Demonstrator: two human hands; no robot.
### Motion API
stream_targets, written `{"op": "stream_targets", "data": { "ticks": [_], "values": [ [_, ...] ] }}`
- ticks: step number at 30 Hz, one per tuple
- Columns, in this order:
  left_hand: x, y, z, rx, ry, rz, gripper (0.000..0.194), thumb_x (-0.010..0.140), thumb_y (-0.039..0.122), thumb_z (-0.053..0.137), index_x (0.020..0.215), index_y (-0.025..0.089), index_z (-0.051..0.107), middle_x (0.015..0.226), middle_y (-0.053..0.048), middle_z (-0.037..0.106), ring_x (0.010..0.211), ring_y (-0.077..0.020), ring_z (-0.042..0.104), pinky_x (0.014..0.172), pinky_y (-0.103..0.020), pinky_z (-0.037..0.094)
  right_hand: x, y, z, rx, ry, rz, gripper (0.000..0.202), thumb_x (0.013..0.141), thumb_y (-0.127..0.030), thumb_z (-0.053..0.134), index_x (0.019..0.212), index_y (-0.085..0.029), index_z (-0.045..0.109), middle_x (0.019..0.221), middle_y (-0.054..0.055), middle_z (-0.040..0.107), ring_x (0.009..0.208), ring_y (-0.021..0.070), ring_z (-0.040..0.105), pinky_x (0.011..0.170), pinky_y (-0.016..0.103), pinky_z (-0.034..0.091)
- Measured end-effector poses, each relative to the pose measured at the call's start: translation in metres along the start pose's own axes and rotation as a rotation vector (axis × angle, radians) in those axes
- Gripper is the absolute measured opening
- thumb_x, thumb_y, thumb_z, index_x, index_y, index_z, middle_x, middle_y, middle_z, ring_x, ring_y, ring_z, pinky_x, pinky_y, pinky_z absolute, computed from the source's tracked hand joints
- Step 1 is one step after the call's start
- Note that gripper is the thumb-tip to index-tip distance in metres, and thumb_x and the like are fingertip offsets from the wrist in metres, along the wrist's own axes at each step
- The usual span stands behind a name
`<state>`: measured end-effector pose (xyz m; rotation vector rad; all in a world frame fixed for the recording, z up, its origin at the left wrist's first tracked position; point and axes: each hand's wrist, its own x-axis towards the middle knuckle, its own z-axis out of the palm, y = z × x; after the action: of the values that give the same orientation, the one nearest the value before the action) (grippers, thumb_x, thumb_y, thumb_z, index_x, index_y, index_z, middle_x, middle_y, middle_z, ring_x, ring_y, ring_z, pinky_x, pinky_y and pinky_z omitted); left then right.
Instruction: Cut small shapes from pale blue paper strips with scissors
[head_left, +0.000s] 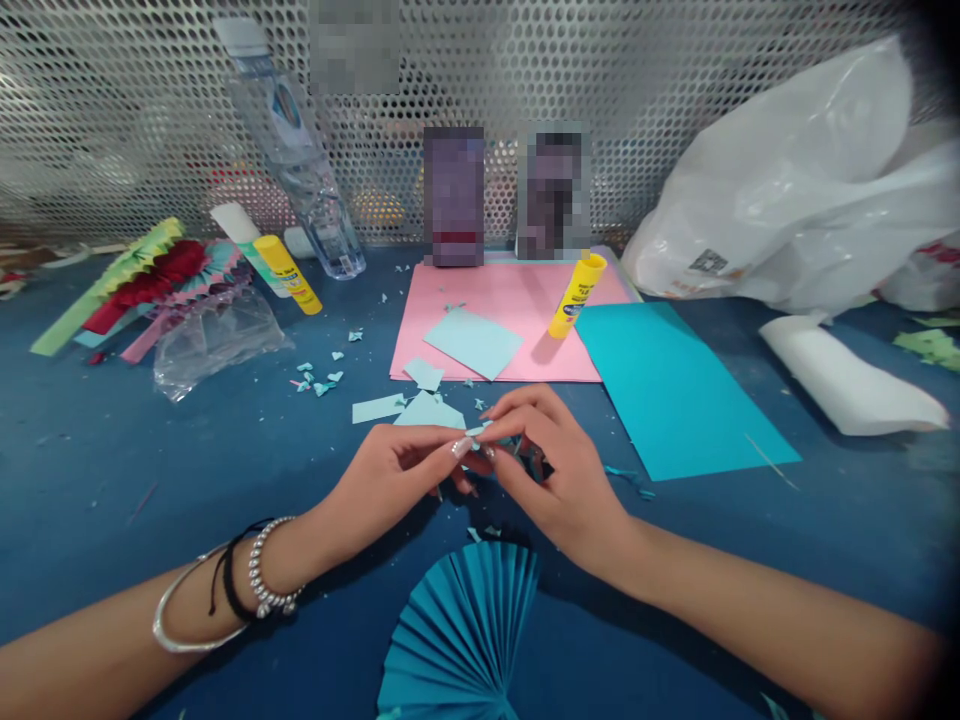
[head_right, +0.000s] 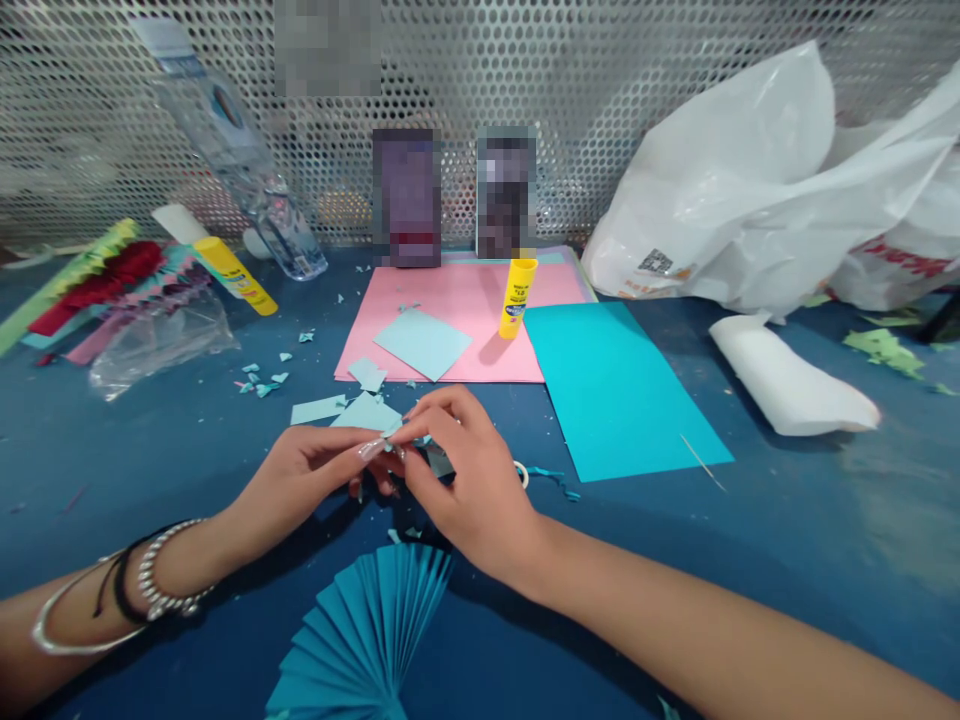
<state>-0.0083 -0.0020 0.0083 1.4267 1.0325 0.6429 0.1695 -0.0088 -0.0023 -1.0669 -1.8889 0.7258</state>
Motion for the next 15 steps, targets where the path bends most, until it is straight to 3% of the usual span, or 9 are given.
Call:
{"op": "stream_targets", "data": {
  "ticks": [10,15],
  "values": [
    [0.0026,0.0005,0.0019,0.091,0.060,0.017,0.024,0.085,0.027,0.047,0.092,0.018,0.067,0.066,-0.001,0.066,0.061,-0.0092,0.059,0.050,-0.016,0.042,-0.0008,-0.0004,0.0011,-0.039,0.012,0.001,0.017,0.079,-0.012,0.049,0.092,-0.018,0.059,0.095,0.004,0.048,0.089,0.0133,0.050,0.078,0.027,0.044],
    [0.0038,-0.0008,0.0003,0.046,0.137,0.016,0.024,0.085,0.028,0.046,0.095,0.017,0.066,0.064,0.000,0.064,0.060,-0.0096,0.058,0.050,-0.016,0.045,-0.0029,-0.0003,0.0001,-0.154,-0.062,-0.107,0.034,0.080,-0.011,0.045,0.112,-0.019,0.053,0.106,0.006,0.048,0.100,0.0169,0.045,0.084,0.031,0.041]
  ]
}}
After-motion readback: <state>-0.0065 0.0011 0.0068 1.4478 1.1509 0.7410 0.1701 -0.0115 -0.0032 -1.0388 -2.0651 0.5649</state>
